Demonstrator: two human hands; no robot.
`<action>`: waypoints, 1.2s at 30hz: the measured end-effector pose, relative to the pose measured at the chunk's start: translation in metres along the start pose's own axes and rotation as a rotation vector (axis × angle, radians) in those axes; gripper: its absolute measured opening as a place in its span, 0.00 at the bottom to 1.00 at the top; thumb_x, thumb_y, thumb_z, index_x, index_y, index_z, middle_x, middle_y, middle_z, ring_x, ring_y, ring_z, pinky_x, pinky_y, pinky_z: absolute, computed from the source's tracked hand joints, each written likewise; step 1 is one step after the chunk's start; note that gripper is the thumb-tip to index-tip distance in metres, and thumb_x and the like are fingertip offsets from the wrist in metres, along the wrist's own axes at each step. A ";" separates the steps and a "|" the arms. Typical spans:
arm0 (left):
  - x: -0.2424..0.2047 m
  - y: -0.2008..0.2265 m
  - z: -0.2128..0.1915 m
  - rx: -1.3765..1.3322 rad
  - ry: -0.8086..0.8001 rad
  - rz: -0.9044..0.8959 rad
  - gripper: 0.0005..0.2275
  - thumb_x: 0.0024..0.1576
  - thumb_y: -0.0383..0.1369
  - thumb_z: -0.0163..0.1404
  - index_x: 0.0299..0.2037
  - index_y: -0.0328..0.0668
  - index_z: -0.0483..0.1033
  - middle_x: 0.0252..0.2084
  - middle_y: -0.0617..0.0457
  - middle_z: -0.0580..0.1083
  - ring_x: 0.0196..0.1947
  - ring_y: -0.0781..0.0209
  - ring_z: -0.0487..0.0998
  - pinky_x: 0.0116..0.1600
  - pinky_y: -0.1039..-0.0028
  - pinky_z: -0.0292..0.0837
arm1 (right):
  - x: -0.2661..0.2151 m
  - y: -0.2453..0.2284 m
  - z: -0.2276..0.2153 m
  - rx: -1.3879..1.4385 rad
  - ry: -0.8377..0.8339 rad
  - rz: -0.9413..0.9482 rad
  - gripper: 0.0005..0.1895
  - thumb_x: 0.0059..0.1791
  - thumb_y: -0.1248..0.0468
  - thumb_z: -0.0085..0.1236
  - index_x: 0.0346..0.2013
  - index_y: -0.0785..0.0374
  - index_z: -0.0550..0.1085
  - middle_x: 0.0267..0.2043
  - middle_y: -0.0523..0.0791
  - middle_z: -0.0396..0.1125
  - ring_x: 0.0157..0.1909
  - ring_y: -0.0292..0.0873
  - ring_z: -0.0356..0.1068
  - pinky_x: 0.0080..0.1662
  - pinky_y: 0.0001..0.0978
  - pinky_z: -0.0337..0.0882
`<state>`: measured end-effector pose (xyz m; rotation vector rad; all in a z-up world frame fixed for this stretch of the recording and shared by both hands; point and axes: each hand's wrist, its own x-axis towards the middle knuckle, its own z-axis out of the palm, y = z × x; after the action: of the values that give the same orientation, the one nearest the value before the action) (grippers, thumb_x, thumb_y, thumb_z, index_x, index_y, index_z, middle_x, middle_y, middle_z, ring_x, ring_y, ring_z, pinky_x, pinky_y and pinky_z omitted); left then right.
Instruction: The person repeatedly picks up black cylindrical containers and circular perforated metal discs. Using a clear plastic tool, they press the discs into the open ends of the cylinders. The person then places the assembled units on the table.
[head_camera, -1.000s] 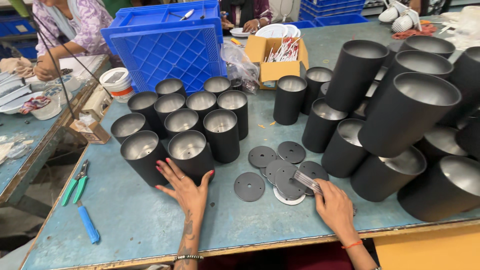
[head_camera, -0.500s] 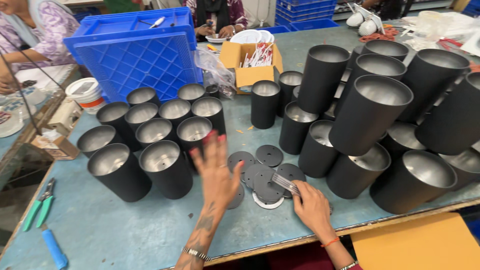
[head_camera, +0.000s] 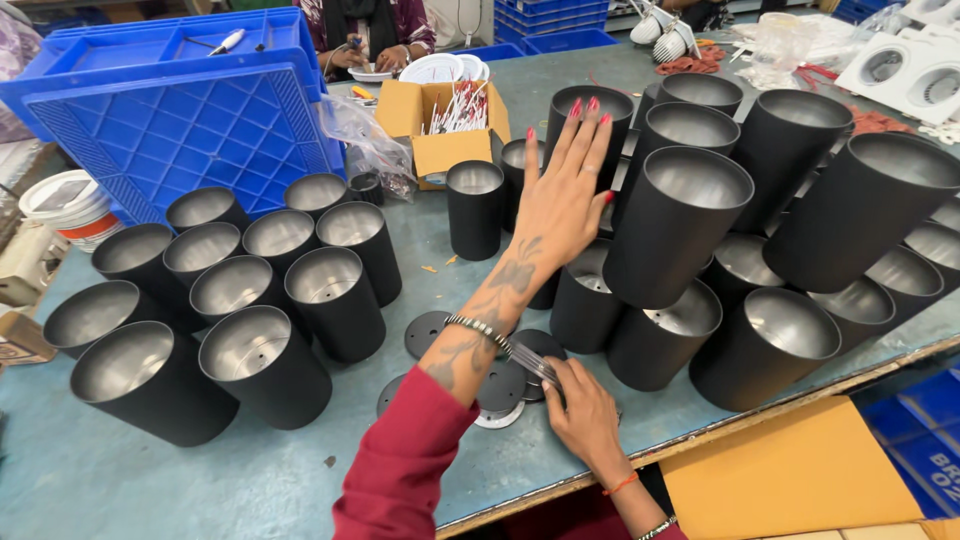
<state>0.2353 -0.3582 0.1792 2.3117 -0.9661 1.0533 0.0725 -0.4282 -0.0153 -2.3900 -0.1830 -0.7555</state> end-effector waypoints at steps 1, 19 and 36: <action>0.005 -0.001 0.002 0.024 -0.009 0.002 0.39 0.54 0.38 0.57 0.74 0.39 0.49 0.77 0.48 0.50 0.78 0.51 0.46 0.77 0.40 0.35 | 0.001 0.000 0.000 -0.007 -0.018 0.029 0.15 0.48 0.63 0.54 0.50 0.60 0.73 0.40 0.48 0.69 0.41 0.56 0.72 0.40 0.48 0.71; -0.117 -0.051 -0.048 -0.478 0.624 -0.606 0.11 0.63 0.34 0.57 0.38 0.30 0.76 0.28 0.53 0.73 0.30 0.71 0.67 0.34 0.74 0.68 | 0.000 0.000 -0.004 -0.022 -0.025 0.082 0.16 0.50 0.60 0.54 0.50 0.60 0.74 0.41 0.49 0.69 0.43 0.57 0.72 0.41 0.48 0.71; -0.380 -0.101 -0.106 -1.090 0.730 -1.441 0.12 0.61 0.37 0.54 0.34 0.33 0.77 0.33 0.53 0.78 0.31 0.67 0.78 0.39 0.76 0.73 | -0.006 -0.005 -0.001 -0.050 0.131 0.055 0.17 0.54 0.59 0.54 0.57 0.58 0.74 0.41 0.48 0.69 0.42 0.54 0.72 0.43 0.44 0.70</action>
<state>0.0797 -0.0669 -0.0583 0.9825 0.4294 0.3827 0.0657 -0.4246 -0.0152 -2.3720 -0.0449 -0.8965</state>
